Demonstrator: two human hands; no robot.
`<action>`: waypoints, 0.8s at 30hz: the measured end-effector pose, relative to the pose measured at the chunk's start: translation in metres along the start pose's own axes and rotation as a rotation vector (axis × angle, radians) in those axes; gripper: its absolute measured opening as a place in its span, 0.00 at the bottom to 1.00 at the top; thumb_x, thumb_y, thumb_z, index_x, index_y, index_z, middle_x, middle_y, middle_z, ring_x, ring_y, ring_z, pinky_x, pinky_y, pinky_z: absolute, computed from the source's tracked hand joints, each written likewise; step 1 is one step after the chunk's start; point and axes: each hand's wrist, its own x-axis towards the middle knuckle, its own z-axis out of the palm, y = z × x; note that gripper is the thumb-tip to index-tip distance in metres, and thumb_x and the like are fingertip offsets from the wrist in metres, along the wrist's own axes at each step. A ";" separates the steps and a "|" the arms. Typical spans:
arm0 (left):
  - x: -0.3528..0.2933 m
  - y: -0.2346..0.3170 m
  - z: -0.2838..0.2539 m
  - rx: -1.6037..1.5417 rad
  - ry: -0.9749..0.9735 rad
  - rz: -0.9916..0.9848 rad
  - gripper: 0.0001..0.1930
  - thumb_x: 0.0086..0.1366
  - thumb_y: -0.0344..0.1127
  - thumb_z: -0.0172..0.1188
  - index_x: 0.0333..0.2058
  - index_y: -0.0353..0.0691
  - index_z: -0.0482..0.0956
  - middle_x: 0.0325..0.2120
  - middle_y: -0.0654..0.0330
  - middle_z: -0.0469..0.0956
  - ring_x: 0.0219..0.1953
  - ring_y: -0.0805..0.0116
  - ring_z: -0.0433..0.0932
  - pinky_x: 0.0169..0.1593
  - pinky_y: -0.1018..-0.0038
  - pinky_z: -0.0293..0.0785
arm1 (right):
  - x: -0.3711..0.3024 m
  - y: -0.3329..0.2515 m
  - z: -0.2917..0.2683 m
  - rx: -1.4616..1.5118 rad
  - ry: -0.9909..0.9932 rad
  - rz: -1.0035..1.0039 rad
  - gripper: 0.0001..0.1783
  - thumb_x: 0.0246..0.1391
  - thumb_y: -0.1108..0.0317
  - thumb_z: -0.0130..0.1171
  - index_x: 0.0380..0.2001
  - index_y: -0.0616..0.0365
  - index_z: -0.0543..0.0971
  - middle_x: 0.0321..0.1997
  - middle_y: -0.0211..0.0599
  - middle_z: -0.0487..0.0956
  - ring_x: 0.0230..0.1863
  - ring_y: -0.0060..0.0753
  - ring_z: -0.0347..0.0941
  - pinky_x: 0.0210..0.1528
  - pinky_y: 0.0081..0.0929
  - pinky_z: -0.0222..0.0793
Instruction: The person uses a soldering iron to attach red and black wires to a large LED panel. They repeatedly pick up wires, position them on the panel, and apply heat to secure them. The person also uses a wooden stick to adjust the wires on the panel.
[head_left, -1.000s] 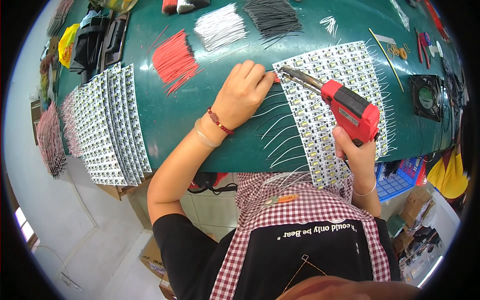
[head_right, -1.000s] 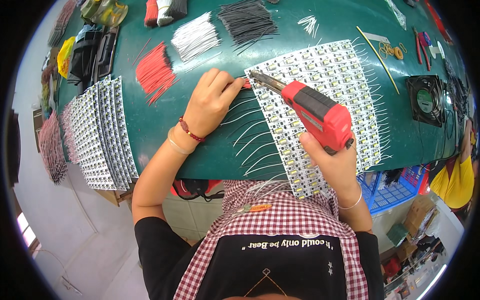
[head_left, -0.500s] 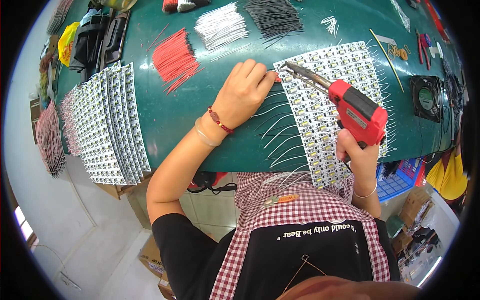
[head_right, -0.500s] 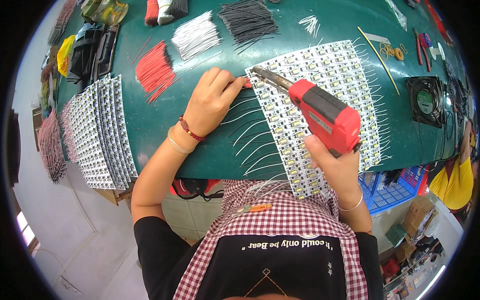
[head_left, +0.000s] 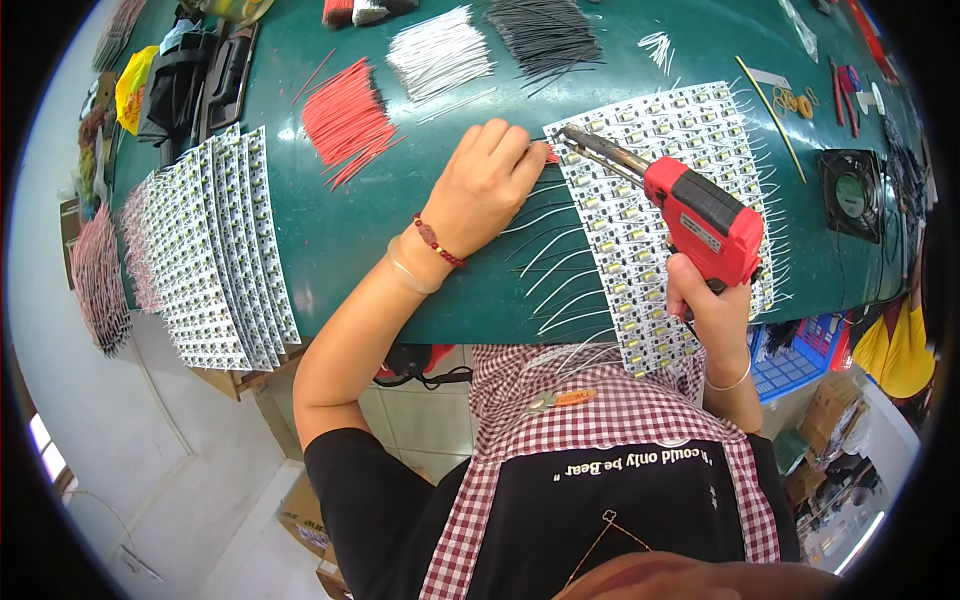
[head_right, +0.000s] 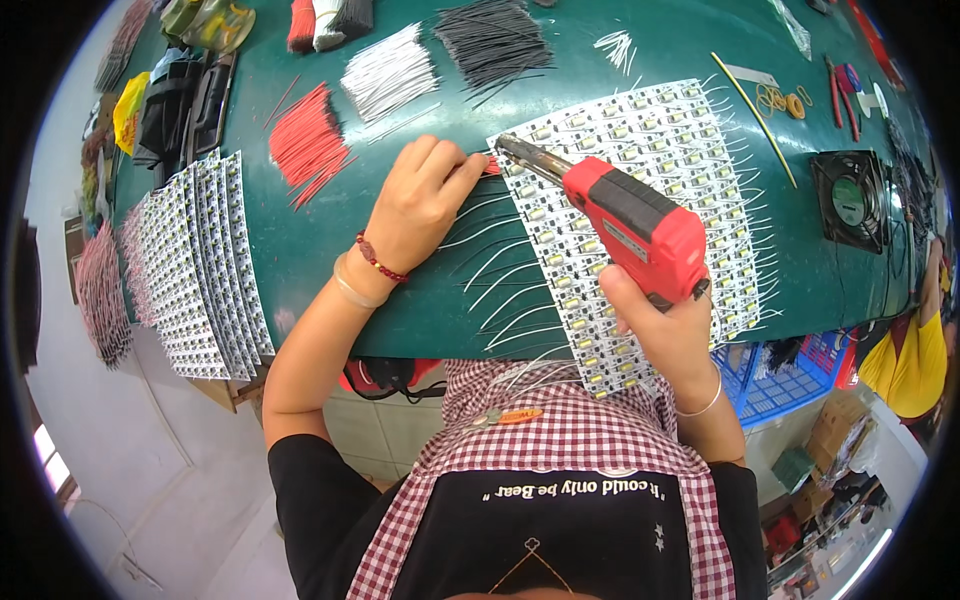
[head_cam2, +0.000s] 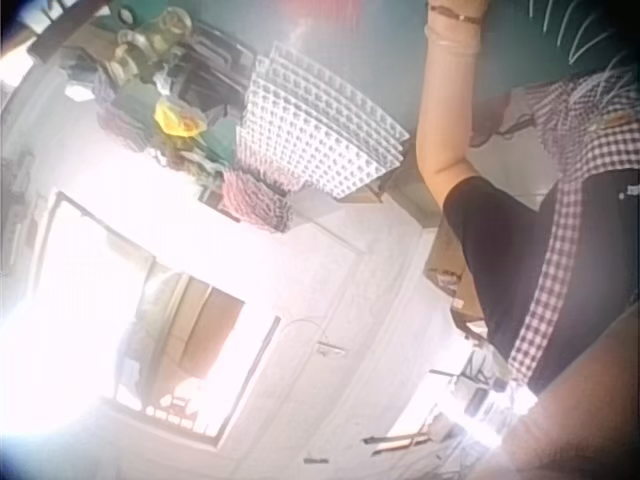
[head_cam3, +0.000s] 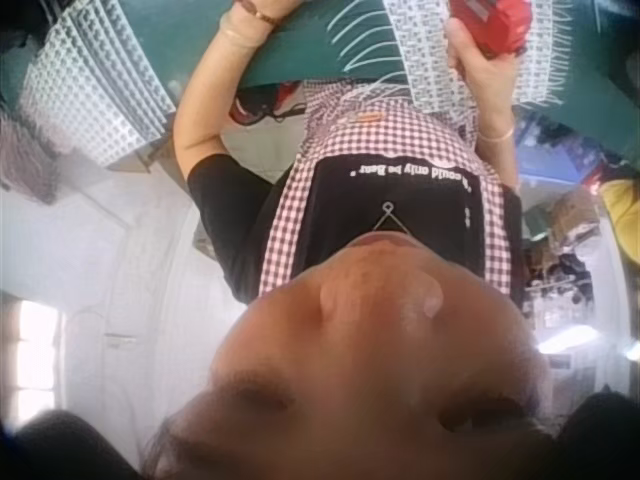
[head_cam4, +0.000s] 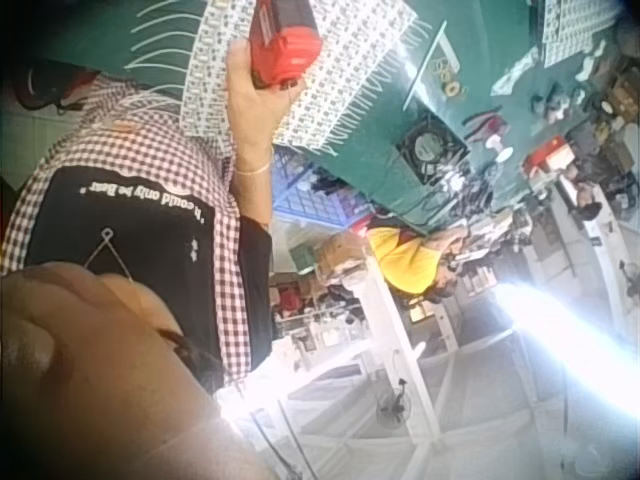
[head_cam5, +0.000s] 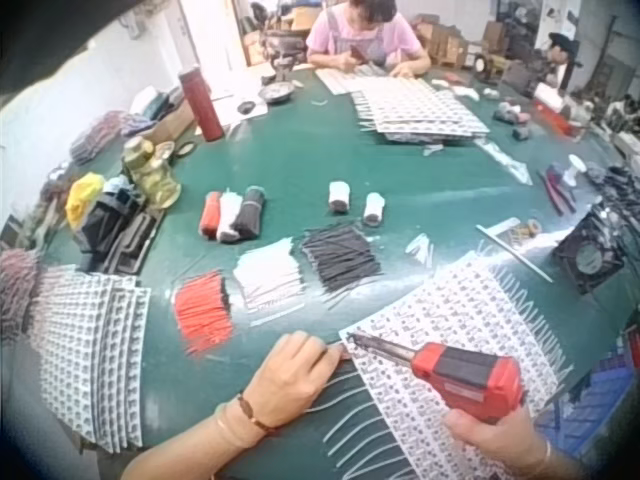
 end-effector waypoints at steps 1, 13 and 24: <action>0.000 0.000 0.000 0.001 -0.002 -0.002 0.10 0.53 0.26 0.60 0.36 0.34 0.78 0.26 0.59 0.67 0.30 0.63 0.68 0.35 0.70 0.67 | 0.001 0.000 0.001 -0.002 -0.003 -0.006 0.10 0.56 0.73 0.58 0.41 0.67 0.75 0.16 0.28 0.72 0.14 0.17 0.66 0.19 0.16 0.60; 0.000 0.002 0.000 0.005 -0.018 -0.003 0.10 0.53 0.27 0.60 0.36 0.33 0.77 0.27 0.59 0.67 0.30 0.63 0.68 0.35 0.71 0.67 | -0.005 -0.002 -0.002 0.073 0.051 0.051 0.12 0.53 0.72 0.62 0.40 0.65 0.76 0.21 0.27 0.75 0.17 0.15 0.67 0.19 0.16 0.62; 0.001 0.003 -0.001 0.043 -0.037 0.011 0.11 0.53 0.27 0.60 0.36 0.33 0.77 0.28 0.59 0.68 0.31 0.63 0.69 0.35 0.71 0.67 | -0.009 -0.003 -0.006 0.136 0.054 0.071 0.08 0.53 0.72 0.63 0.35 0.62 0.77 0.20 0.27 0.74 0.16 0.15 0.68 0.18 0.15 0.60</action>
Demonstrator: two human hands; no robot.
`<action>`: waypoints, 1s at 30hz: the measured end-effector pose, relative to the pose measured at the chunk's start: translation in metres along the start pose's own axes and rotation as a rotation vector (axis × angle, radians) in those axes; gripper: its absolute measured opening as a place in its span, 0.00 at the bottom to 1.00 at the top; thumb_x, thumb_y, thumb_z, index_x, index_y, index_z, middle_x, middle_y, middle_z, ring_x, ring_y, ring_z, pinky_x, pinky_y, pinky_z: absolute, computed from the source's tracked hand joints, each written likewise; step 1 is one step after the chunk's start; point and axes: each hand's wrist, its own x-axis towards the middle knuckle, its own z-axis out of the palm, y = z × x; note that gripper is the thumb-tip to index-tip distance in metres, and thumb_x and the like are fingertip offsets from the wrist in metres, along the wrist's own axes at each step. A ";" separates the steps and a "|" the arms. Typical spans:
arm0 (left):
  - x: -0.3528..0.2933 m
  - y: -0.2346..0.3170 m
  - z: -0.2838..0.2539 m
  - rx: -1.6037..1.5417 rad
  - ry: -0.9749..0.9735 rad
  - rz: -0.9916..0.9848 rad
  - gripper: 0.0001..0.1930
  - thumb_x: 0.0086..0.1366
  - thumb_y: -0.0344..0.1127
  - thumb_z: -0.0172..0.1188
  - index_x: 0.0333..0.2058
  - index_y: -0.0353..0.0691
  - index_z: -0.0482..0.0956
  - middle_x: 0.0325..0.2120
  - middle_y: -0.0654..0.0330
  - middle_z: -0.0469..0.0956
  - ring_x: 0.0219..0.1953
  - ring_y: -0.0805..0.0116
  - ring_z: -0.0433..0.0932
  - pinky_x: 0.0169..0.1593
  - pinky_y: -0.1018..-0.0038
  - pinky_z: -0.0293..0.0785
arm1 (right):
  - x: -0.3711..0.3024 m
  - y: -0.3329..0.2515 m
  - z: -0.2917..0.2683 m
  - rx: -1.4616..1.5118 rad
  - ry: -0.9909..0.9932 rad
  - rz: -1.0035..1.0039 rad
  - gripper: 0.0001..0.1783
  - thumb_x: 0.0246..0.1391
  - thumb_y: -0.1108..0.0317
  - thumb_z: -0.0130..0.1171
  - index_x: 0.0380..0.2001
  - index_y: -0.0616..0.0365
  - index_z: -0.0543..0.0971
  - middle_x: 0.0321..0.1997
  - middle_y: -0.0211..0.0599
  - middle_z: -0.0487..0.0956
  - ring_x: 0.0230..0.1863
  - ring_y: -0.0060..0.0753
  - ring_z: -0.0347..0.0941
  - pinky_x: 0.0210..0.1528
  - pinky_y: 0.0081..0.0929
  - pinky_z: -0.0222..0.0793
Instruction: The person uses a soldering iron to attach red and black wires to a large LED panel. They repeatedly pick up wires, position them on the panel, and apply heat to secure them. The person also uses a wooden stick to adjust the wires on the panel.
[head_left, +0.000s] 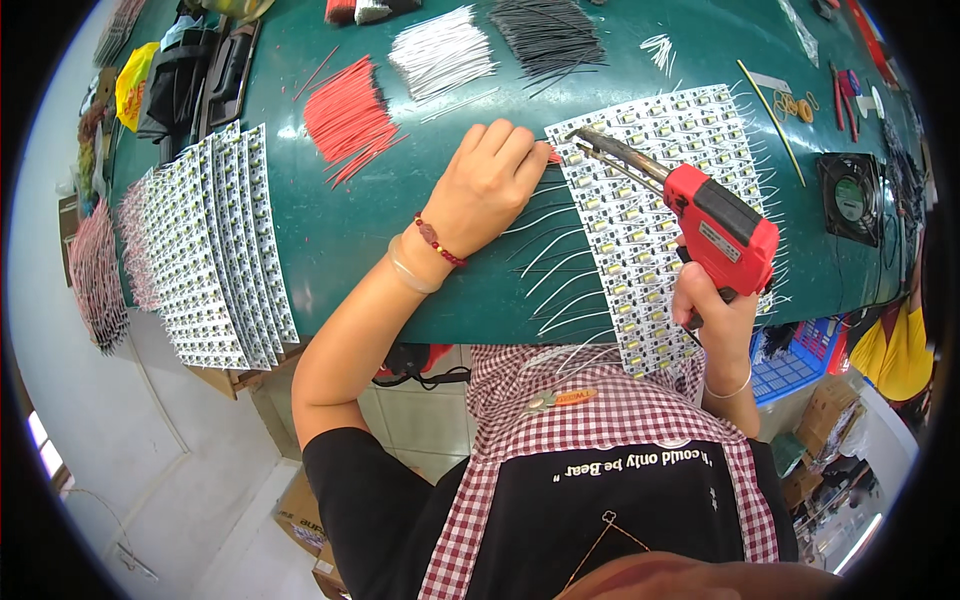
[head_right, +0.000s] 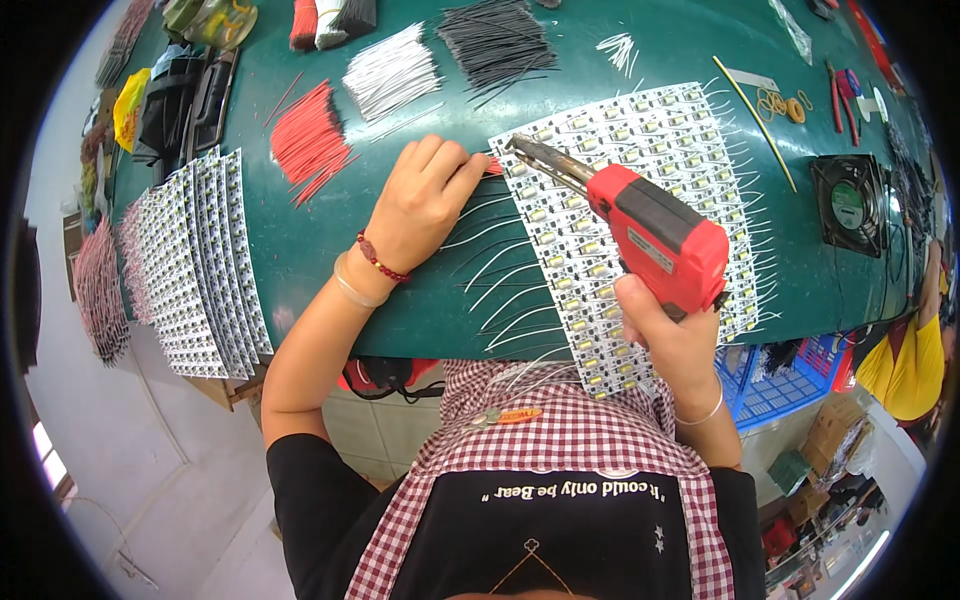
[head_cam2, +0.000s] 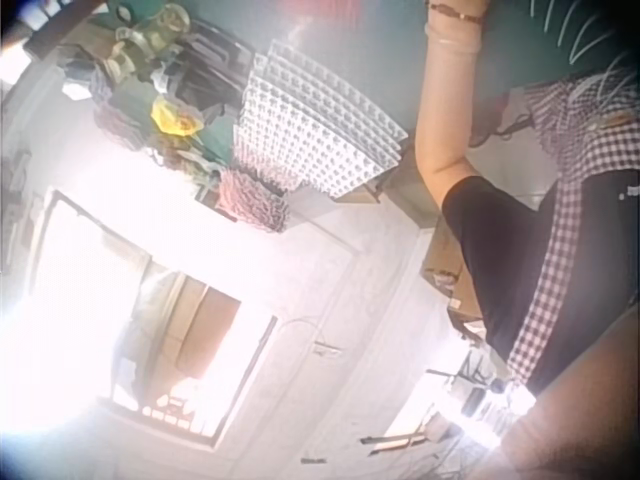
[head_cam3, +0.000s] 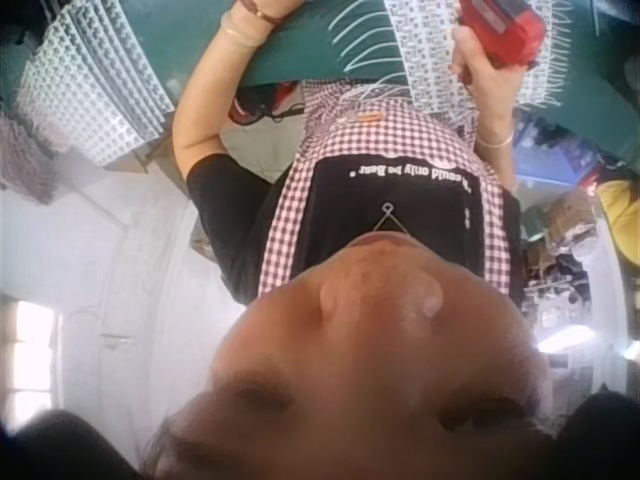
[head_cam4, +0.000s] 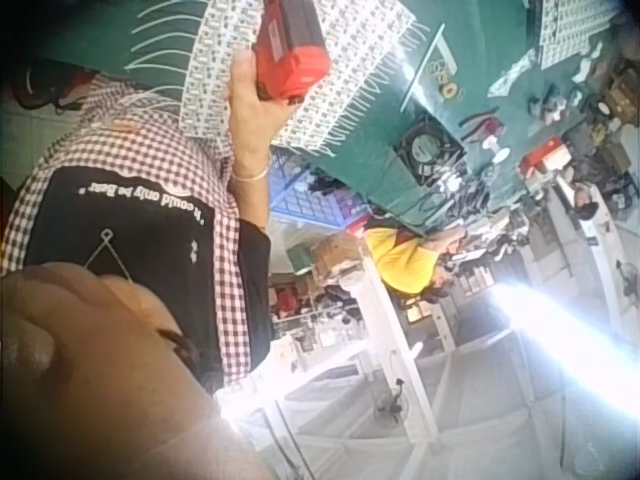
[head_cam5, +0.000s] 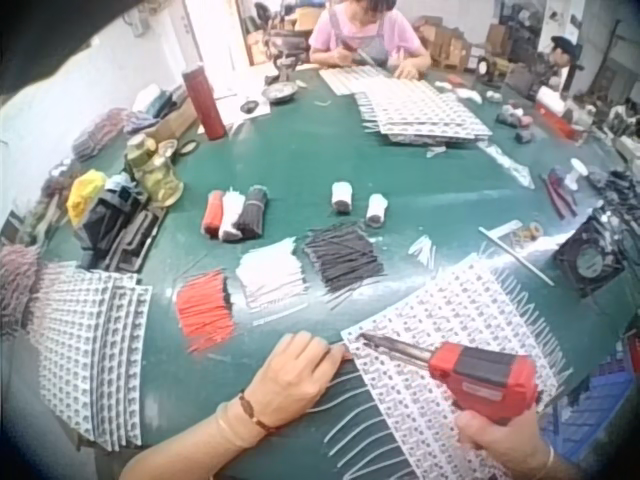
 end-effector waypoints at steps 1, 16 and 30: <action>0.001 0.001 -0.002 0.000 0.016 0.013 0.11 0.53 0.27 0.59 0.37 0.33 0.78 0.27 0.59 0.68 0.31 0.63 0.69 0.35 0.71 0.67 | -0.001 0.000 -0.002 0.004 -0.008 0.001 0.08 0.53 0.72 0.63 0.35 0.62 0.77 0.20 0.27 0.74 0.16 0.15 0.68 0.18 0.15 0.60; -0.003 0.009 -0.003 -0.078 0.016 0.080 0.10 0.53 0.28 0.61 0.36 0.35 0.78 0.26 0.61 0.65 0.28 0.65 0.67 0.32 0.72 0.65 | -0.013 0.012 -0.009 -0.095 -0.058 -0.015 0.10 0.57 0.73 0.57 0.41 0.67 0.74 0.19 0.28 0.73 0.16 0.16 0.66 0.19 0.16 0.60; -0.002 0.011 -0.003 -0.086 -0.004 0.070 0.09 0.53 0.28 0.61 0.34 0.34 0.77 0.25 0.60 0.64 0.28 0.65 0.66 0.32 0.71 0.65 | -0.017 0.013 -0.010 -0.117 -0.035 -0.007 0.11 0.56 0.74 0.58 0.42 0.67 0.75 0.20 0.27 0.73 0.16 0.16 0.67 0.20 0.16 0.61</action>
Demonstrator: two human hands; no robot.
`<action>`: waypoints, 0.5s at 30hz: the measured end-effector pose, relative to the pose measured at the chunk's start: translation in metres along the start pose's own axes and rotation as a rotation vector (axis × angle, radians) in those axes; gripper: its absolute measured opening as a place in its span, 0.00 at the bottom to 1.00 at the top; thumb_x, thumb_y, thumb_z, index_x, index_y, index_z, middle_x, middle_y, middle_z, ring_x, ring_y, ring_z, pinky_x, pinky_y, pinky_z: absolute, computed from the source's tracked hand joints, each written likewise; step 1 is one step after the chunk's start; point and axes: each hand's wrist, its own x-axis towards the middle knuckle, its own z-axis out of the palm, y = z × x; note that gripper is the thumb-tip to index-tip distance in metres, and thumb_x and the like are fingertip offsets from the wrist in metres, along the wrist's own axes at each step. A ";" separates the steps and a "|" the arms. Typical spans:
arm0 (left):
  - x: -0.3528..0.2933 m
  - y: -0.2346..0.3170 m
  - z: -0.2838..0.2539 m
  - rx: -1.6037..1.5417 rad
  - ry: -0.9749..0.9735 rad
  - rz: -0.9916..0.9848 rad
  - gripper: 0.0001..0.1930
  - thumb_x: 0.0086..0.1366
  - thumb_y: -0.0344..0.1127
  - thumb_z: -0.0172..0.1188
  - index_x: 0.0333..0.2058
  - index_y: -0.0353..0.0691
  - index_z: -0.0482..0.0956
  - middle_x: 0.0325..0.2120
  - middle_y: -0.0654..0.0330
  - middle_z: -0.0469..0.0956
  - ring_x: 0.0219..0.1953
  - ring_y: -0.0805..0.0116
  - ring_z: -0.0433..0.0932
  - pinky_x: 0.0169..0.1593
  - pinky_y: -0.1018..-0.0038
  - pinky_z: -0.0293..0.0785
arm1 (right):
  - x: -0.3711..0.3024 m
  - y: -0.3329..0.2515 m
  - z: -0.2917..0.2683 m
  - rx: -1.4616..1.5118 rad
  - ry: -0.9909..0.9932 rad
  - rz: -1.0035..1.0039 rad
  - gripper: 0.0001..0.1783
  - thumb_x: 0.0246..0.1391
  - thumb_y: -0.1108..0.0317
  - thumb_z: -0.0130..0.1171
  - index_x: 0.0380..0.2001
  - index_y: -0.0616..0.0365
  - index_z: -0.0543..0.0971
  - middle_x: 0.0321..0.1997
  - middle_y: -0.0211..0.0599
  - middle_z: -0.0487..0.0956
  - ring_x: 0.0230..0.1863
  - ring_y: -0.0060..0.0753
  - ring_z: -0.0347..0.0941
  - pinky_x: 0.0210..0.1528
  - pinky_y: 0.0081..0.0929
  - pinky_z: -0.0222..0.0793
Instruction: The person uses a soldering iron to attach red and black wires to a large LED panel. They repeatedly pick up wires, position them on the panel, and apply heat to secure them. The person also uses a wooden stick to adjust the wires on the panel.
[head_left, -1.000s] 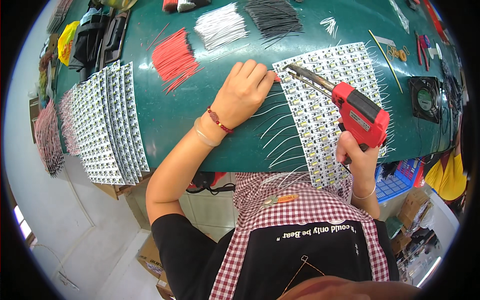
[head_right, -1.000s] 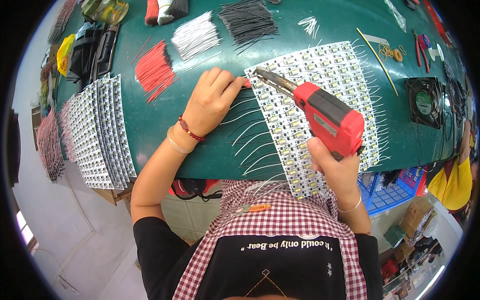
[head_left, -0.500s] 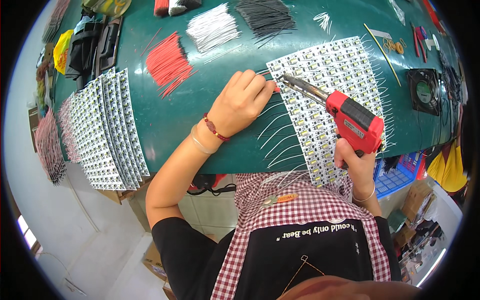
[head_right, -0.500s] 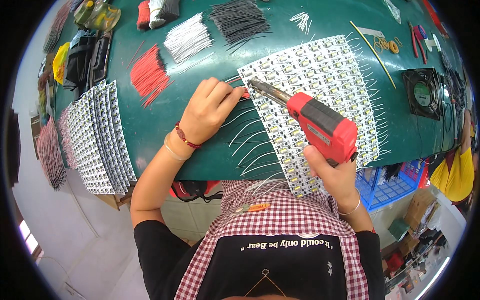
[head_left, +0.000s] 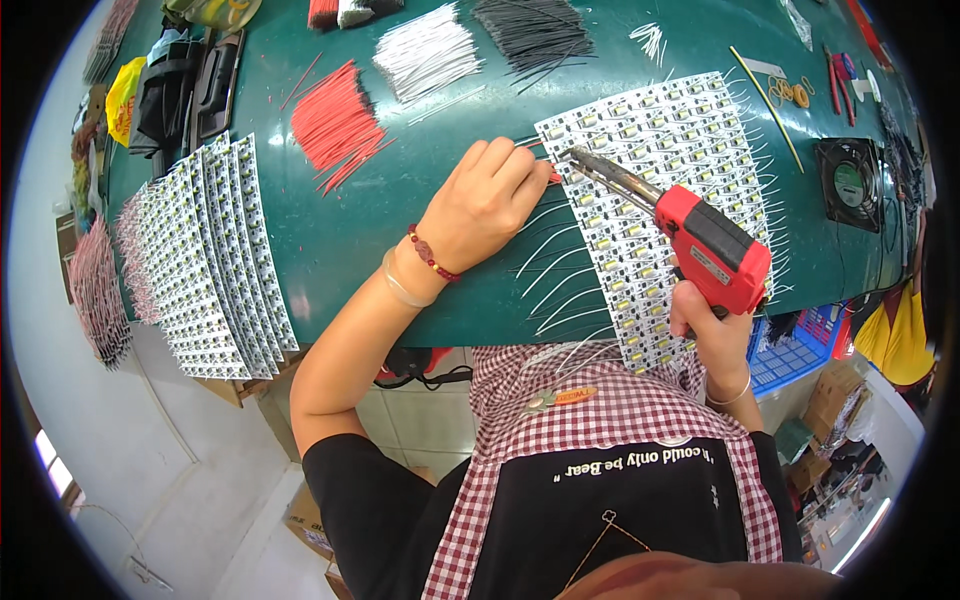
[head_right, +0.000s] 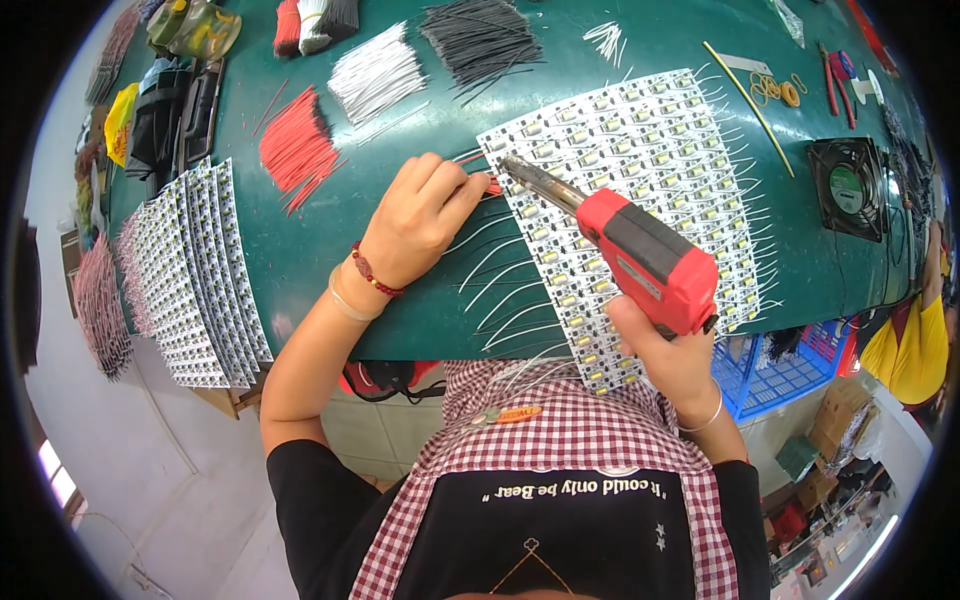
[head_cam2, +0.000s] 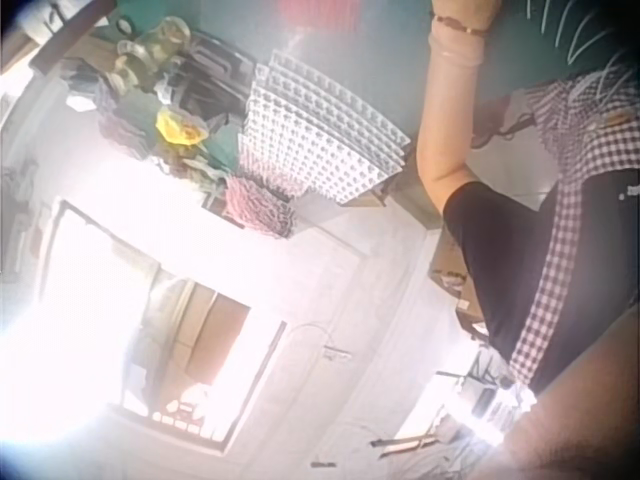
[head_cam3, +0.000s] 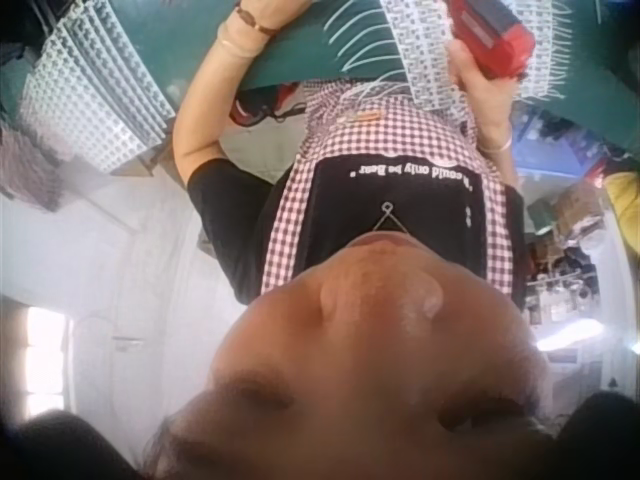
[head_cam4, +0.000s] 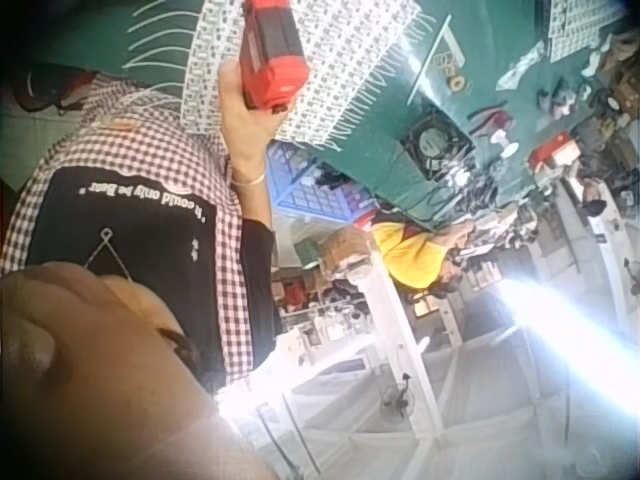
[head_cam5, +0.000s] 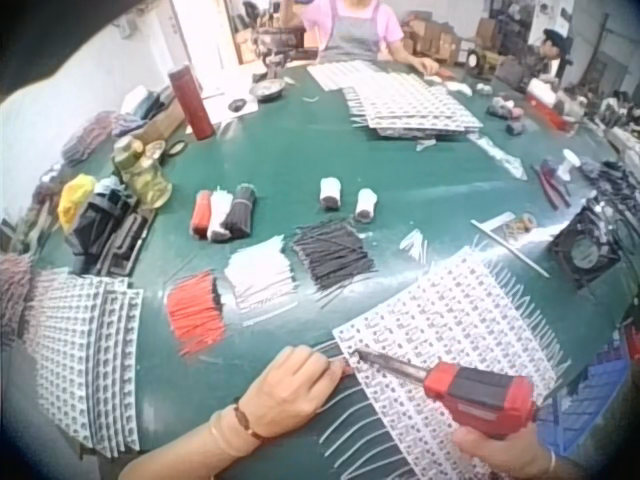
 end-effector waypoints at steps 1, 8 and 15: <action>0.000 0.000 0.000 0.001 -0.001 0.000 0.09 0.53 0.28 0.61 0.34 0.34 0.77 0.25 0.60 0.64 0.28 0.65 0.66 0.32 0.71 0.65 | 0.000 0.001 -0.003 0.019 -0.006 0.014 0.12 0.54 0.74 0.61 0.41 0.65 0.76 0.23 0.27 0.75 0.18 0.15 0.68 0.20 0.16 0.63; -0.001 0.000 0.001 0.013 -0.016 -0.004 0.09 0.53 0.28 0.61 0.35 0.34 0.78 0.25 0.60 0.65 0.28 0.65 0.67 0.32 0.71 0.65 | -0.001 -0.001 -0.004 0.022 -0.013 0.026 0.11 0.53 0.74 0.63 0.40 0.63 0.76 0.26 0.27 0.77 0.19 0.15 0.69 0.21 0.16 0.65; 0.001 0.000 -0.004 0.032 0.007 0.019 0.10 0.53 0.27 0.61 0.36 0.34 0.78 0.26 0.61 0.67 0.29 0.66 0.68 0.32 0.72 0.65 | -0.008 0.001 -0.011 0.138 -0.004 -0.009 0.11 0.54 0.76 0.62 0.40 0.63 0.76 0.25 0.28 0.76 0.20 0.16 0.69 0.20 0.17 0.64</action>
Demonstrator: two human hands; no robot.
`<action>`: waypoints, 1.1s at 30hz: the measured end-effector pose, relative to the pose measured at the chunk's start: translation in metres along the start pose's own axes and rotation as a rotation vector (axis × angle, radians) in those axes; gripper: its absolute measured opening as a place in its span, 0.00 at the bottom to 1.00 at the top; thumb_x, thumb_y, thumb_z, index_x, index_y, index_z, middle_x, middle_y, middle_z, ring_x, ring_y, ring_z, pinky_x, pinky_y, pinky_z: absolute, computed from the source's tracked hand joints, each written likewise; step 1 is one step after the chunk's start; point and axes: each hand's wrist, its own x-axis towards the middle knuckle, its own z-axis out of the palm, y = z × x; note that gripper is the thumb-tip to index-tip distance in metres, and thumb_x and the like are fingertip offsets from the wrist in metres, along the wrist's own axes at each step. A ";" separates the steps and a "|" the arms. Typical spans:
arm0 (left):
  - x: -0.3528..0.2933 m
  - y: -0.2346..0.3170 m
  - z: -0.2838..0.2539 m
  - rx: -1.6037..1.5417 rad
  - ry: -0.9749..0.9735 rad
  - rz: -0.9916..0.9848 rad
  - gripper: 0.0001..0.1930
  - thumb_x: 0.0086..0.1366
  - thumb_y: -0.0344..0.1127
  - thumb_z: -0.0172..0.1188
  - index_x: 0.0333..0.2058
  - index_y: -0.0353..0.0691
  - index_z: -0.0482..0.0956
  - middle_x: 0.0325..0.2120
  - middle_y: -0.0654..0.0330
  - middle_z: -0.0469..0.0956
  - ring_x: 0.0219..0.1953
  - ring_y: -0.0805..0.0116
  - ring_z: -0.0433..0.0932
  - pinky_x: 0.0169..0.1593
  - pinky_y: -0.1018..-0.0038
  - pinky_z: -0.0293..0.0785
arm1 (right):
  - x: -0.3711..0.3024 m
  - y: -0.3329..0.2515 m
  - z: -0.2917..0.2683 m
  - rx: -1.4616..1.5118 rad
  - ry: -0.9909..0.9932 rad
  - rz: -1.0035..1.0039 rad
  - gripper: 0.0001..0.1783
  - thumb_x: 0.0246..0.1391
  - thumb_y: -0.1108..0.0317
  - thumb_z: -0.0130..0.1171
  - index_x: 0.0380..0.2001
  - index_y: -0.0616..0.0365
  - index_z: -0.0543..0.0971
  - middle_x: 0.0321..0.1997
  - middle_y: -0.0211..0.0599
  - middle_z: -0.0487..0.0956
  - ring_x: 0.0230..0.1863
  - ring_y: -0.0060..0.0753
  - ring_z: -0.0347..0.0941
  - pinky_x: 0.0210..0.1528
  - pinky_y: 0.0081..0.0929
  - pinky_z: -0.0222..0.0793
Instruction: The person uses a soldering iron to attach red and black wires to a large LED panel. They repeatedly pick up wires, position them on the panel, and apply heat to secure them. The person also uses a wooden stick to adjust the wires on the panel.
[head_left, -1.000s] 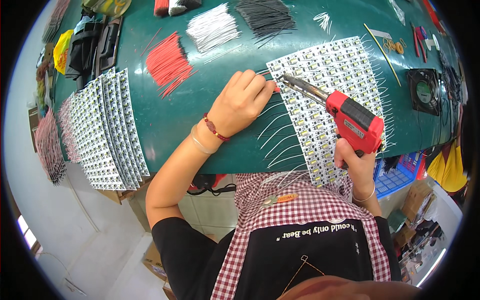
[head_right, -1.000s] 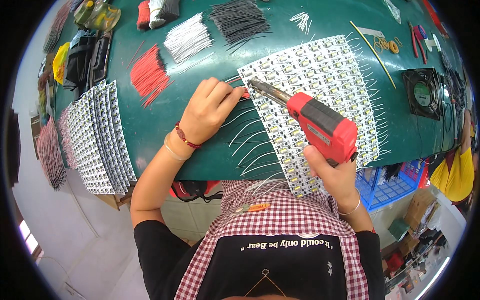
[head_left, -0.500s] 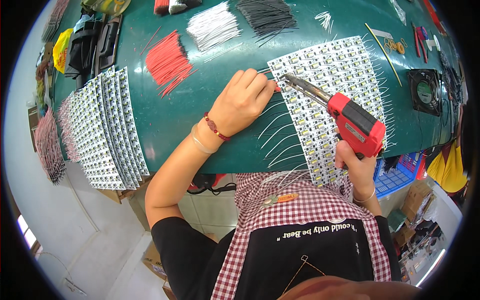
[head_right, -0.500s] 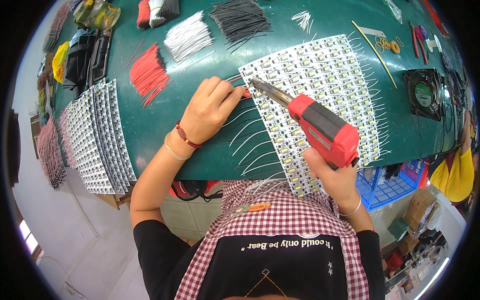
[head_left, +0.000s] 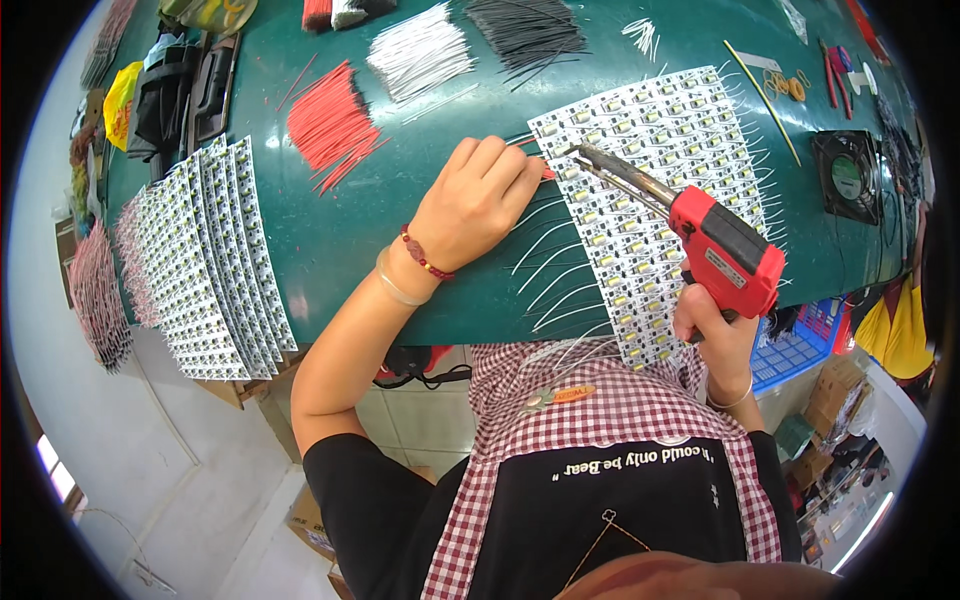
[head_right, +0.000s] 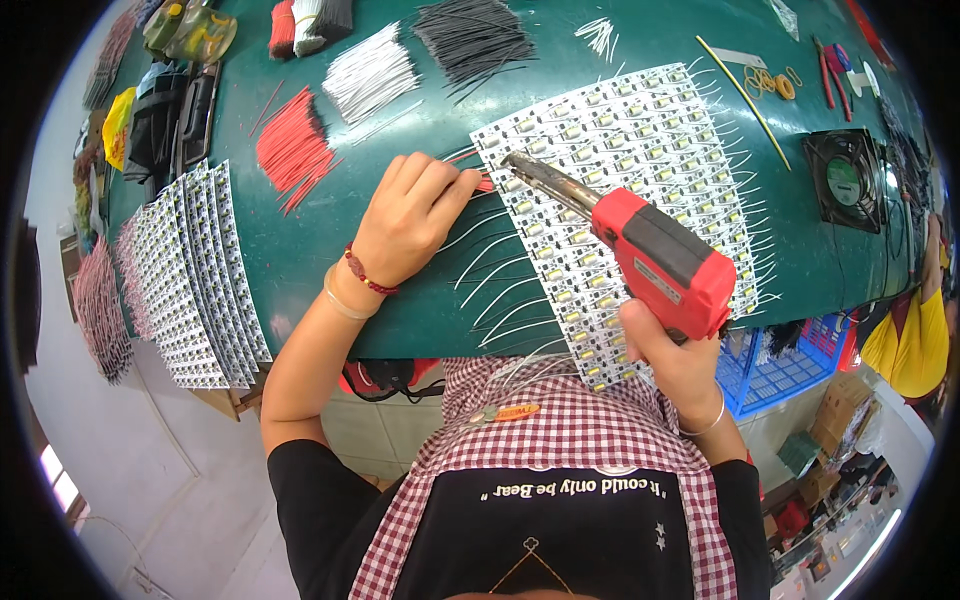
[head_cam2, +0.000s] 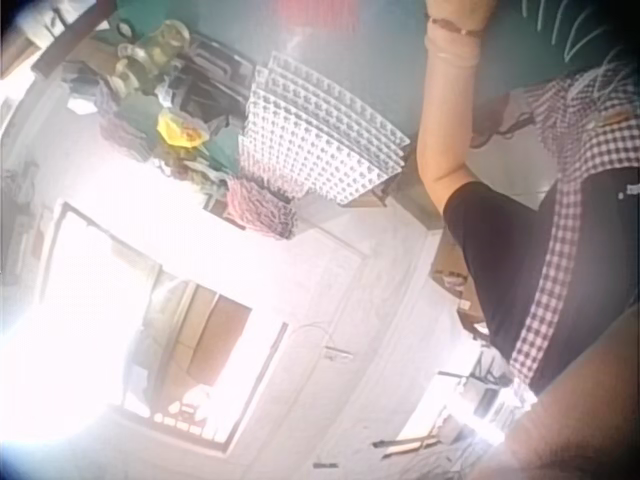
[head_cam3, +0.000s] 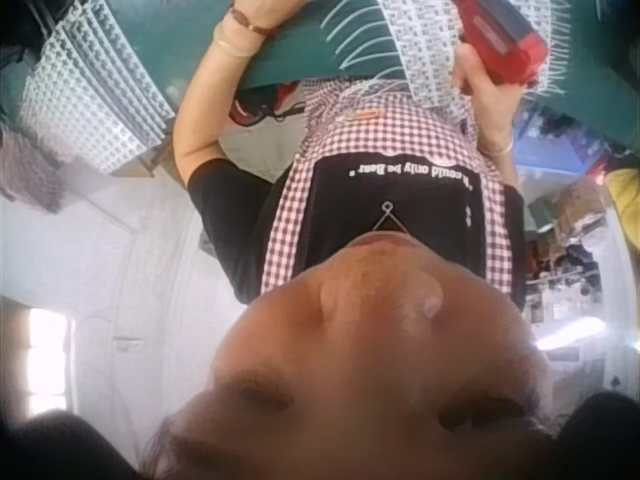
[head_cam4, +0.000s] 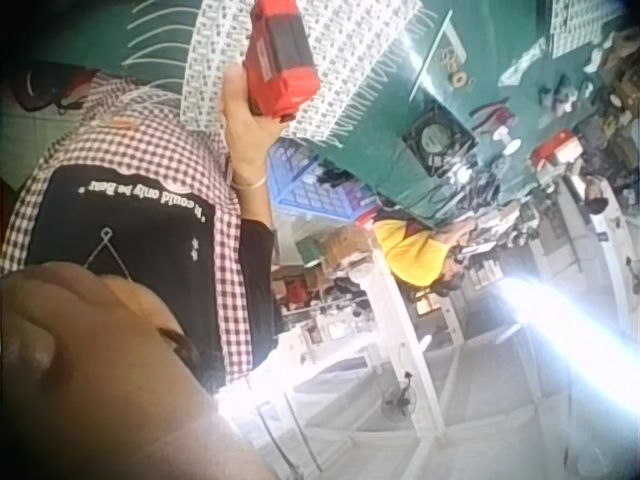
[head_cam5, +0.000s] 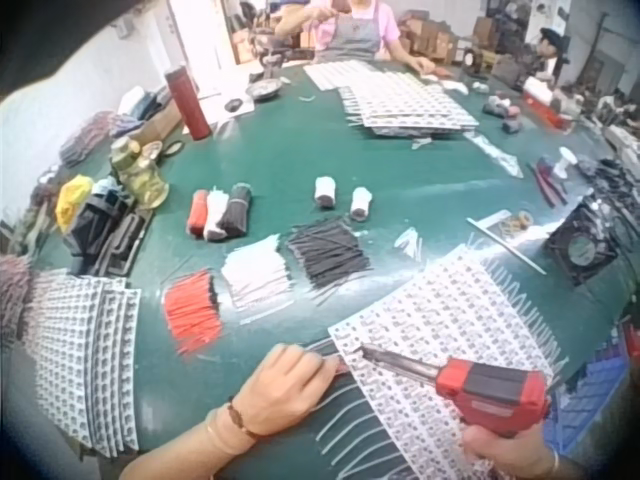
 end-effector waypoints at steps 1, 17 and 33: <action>-0.001 0.002 -0.001 -0.007 0.001 0.002 0.10 0.53 0.28 0.61 0.36 0.34 0.78 0.26 0.61 0.67 0.28 0.66 0.68 0.32 0.72 0.65 | -0.001 0.001 -0.001 0.022 -0.005 -0.003 0.11 0.54 0.76 0.62 0.40 0.63 0.76 0.25 0.28 0.76 0.20 0.16 0.69 0.21 0.17 0.64; -0.005 0.017 0.003 -0.044 -0.039 -0.006 0.10 0.55 0.31 0.62 0.35 0.35 0.78 0.25 0.61 0.64 0.28 0.66 0.66 0.33 0.71 0.67 | -0.008 0.008 0.005 -0.158 0.011 0.067 0.05 0.57 0.73 0.57 0.34 0.65 0.75 0.18 0.29 0.73 0.16 0.18 0.67 0.19 0.17 0.61; -0.005 0.017 0.004 -0.041 -0.035 0.004 0.09 0.54 0.30 0.61 0.35 0.35 0.78 0.25 0.61 0.64 0.28 0.66 0.67 0.33 0.71 0.67 | -0.011 0.008 0.003 -0.193 -0.016 0.042 0.12 0.58 0.75 0.55 0.45 0.68 0.74 0.18 0.28 0.71 0.17 0.17 0.66 0.21 0.17 0.60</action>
